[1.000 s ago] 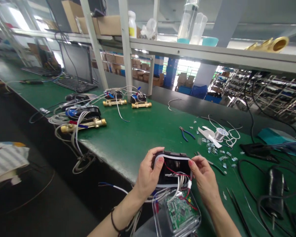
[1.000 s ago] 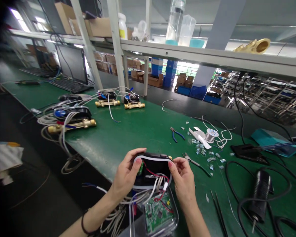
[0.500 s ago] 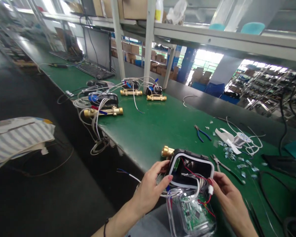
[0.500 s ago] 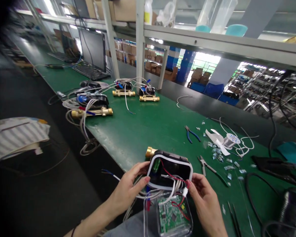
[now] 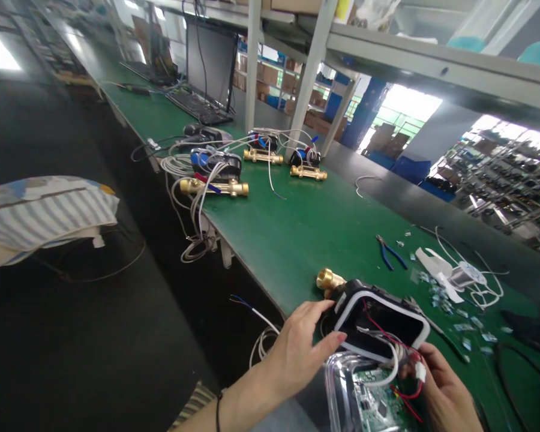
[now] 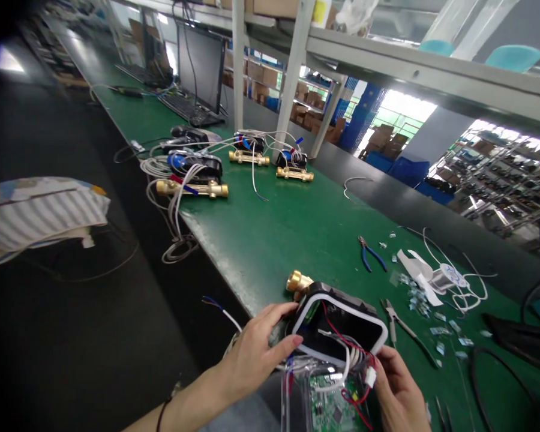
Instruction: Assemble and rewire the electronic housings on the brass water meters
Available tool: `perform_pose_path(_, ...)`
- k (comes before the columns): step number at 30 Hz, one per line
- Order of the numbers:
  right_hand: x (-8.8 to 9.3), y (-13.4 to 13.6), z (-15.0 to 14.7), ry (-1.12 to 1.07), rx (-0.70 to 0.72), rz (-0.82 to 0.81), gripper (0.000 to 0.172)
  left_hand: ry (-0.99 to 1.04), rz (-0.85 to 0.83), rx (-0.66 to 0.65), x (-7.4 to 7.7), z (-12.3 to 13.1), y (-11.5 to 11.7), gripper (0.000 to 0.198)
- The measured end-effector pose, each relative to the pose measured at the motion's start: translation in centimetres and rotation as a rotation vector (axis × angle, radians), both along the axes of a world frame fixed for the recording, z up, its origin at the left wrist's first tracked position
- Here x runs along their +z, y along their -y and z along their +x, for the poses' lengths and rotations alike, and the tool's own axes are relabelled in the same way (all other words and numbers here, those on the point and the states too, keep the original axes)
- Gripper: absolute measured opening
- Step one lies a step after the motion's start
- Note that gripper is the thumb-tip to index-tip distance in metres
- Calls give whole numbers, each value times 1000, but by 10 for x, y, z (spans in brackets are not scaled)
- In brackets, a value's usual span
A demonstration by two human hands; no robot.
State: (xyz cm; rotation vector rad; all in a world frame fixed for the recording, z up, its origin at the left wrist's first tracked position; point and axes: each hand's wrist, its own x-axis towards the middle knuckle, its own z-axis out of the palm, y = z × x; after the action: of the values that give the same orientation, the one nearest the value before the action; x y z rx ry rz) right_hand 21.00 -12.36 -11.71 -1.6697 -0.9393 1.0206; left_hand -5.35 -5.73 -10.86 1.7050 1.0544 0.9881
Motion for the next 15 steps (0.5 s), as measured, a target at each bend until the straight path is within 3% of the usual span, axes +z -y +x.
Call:
perform_pose_path(3,7,-1,-6,-2,16,0,47,10,0,3,-2,3,0,44)
perform_pose_path(8,20,-9,-32,17,25,164,36,12,-84,-66,-2,5,-5,45)
perform_pose_path(12,21,-8,-60,22,-128,244,32,80,-187,-106,4,1,-16,49)
perform_pose_path(15,25,-2,-87,36,-256,274,25,113,-339,-38,5,-6,-26,59)
